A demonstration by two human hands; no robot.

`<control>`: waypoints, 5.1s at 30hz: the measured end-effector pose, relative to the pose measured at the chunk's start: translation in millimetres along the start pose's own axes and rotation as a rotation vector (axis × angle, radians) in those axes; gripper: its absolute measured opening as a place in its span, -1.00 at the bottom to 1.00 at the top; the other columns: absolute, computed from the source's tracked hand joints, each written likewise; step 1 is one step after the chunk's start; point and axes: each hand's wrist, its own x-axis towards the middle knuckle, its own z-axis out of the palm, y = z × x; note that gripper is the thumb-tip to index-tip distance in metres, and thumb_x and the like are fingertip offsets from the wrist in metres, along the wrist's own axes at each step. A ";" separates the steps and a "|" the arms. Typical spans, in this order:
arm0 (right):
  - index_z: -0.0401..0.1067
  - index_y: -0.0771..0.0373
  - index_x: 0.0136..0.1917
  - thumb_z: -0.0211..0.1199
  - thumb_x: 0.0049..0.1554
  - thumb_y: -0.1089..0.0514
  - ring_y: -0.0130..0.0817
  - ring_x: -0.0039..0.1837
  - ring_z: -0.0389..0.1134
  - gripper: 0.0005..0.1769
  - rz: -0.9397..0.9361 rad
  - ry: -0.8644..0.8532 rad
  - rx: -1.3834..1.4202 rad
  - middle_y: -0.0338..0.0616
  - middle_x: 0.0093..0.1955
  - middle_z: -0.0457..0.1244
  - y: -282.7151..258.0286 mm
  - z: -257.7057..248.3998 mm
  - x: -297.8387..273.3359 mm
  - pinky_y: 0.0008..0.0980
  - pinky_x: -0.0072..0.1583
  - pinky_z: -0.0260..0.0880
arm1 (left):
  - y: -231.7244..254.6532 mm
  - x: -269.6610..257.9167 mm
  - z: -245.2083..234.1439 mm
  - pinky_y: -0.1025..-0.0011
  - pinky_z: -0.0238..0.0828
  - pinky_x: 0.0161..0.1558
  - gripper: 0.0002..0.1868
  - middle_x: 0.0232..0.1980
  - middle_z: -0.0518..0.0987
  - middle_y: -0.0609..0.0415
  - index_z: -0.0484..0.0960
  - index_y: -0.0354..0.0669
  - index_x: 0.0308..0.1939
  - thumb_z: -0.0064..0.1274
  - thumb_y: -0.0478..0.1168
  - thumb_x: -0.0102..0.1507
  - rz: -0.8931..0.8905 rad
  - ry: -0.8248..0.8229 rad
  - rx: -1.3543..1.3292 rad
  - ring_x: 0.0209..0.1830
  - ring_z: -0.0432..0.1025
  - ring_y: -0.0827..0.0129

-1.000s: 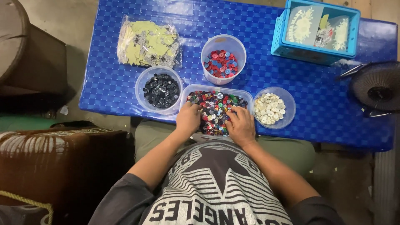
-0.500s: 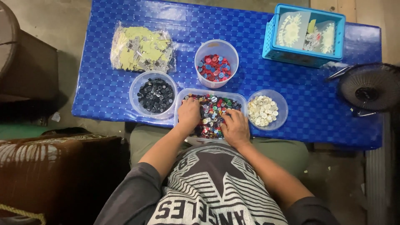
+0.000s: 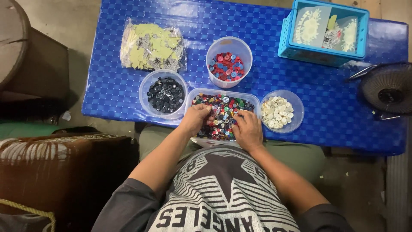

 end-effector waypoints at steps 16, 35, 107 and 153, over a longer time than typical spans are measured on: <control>0.51 0.00 0.09 0.33 0.06 -0.02 -0.20 0.35 0.26 -0.69 0.014 -0.014 0.034 -0.32 0.21 0.25 0.1 -1.6 -4.1 -0.17 0.16 0.23 | 7.1 -0.1 5.3 0.44 0.65 -0.44 -0.80 -0.25 0.71 -0.13 0.62 -0.14 -0.18 0.01 -0.11 0.33 -0.085 -0.015 -0.102 -0.42 0.64 0.24; 0.55 -0.07 -0.11 0.30 0.21 -0.07 -0.21 -0.11 0.45 -0.88 0.179 -0.152 0.513 -0.33 -0.27 0.31 -14.7 -5.2 21.6 -0.27 -0.04 0.44 | 6.3 -53.0 34.6 0.31 0.59 -0.17 -0.63 -0.24 0.73 -0.10 0.83 0.06 -0.07 0.12 -0.21 0.06 0.066 -0.100 0.652 -0.24 0.63 0.18; 0.38 -0.05 -0.13 0.07 0.31 -0.21 -0.28 0.35 0.25 -0.70 -0.119 -0.031 -0.023 -0.44 0.13 0.23 13.8 11.4 9.5 -0.24 0.12 0.20 | -15.3 -13.9 -17.4 0.15 0.54 -0.19 -0.87 -0.29 0.54 0.06 0.60 -0.01 -0.25 0.19 -0.10 0.23 0.635 0.184 1.358 -0.23 0.57 0.03; 0.52 -0.11 0.13 0.20 0.16 -0.11 -0.29 0.26 0.29 -0.72 -0.128 -0.042 0.006 -0.40 0.12 0.26 19.9 1.1 7.3 -0.23 0.13 0.23 | 11.0 -20.7 -14.9 0.52 0.62 -0.40 -0.65 -0.41 0.65 -0.08 0.64 -0.37 0.12 0.05 -0.35 0.26 0.189 0.026 0.069 -0.46 0.61 0.37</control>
